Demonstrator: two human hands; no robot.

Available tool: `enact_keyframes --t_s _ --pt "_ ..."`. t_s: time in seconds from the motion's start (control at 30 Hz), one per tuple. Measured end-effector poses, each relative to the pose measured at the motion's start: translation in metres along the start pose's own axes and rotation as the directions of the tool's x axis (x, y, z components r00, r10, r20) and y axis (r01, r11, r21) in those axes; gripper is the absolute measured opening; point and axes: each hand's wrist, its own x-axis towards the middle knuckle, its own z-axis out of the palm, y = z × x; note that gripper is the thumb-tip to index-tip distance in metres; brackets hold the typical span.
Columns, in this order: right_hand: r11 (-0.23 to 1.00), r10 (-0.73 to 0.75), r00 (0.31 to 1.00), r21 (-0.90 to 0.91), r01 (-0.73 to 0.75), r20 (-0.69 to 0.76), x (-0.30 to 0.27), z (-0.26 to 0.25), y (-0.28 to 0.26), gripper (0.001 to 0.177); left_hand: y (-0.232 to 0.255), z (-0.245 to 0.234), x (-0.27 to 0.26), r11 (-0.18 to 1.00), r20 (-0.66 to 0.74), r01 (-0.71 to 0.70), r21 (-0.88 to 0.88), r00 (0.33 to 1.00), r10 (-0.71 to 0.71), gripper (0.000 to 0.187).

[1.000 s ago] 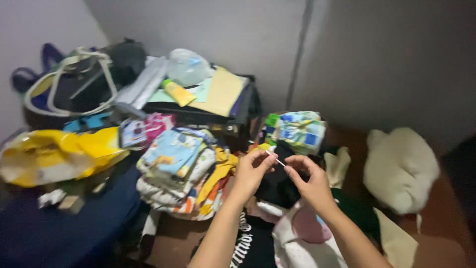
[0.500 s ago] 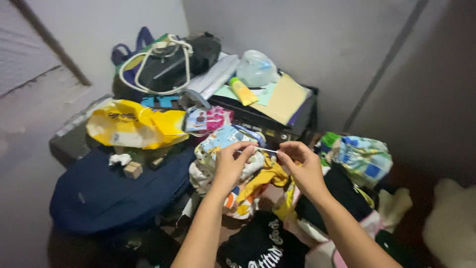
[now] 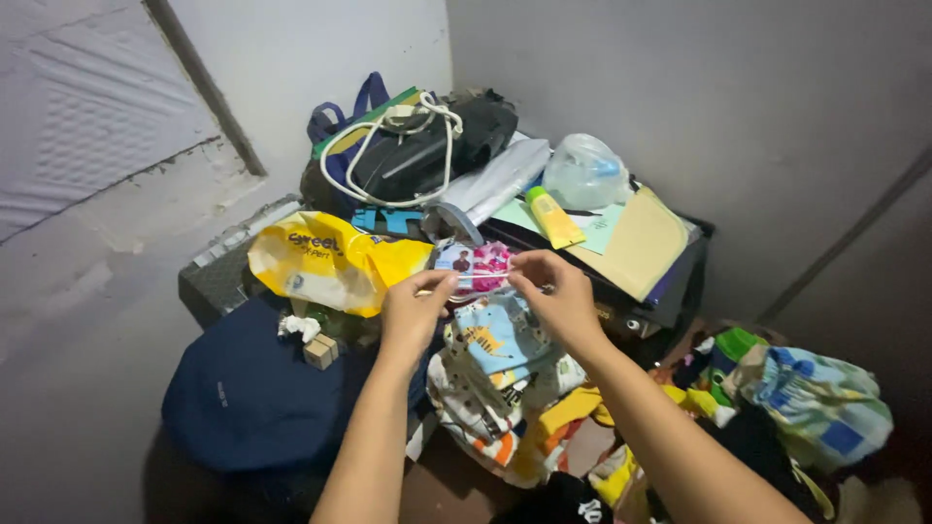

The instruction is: Folding and organizing various items of baby clothing on a surface.

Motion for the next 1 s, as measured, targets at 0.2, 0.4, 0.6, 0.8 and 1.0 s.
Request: enact_keyframes --t_s 0.2,0.4,0.6,0.8,1.0 --pt "0.984 0.055 0.998 -0.173 -0.048 0.039 0.041 0.035 0.007 0.019 -0.025 -0.007 0.037 0.977 -0.096 0.172 -0.122 0.978 -0.184 0.023" --pt "0.972 0.072 0.997 -0.222 -0.071 -0.004 0.059 0.044 0.033 0.019 0.009 0.01 0.039 0.931 -0.197 0.099 0.351 0.98 -0.03 0.022" --pt "0.956 0.187 0.981 -0.22 -0.195 -0.058 0.054 0.036 0.056 0.02 -0.017 0.034 0.04 0.7 -0.099 -0.112 0.705 0.962 0.253 0.022" --pt "0.937 0.124 0.989 -0.319 -0.142 -0.075 0.051 0.031 0.058 0.024 -0.028 0.047 0.039 0.624 -0.083 -0.092 0.776 0.966 0.245 0.032" --pt "0.94 0.29 0.951 -0.156 -0.305 -0.112 0.034 -0.009 0.016 0.027 0.026 0.082 0.012 0.739 -0.049 -0.163 0.654 0.965 0.257 0.034"
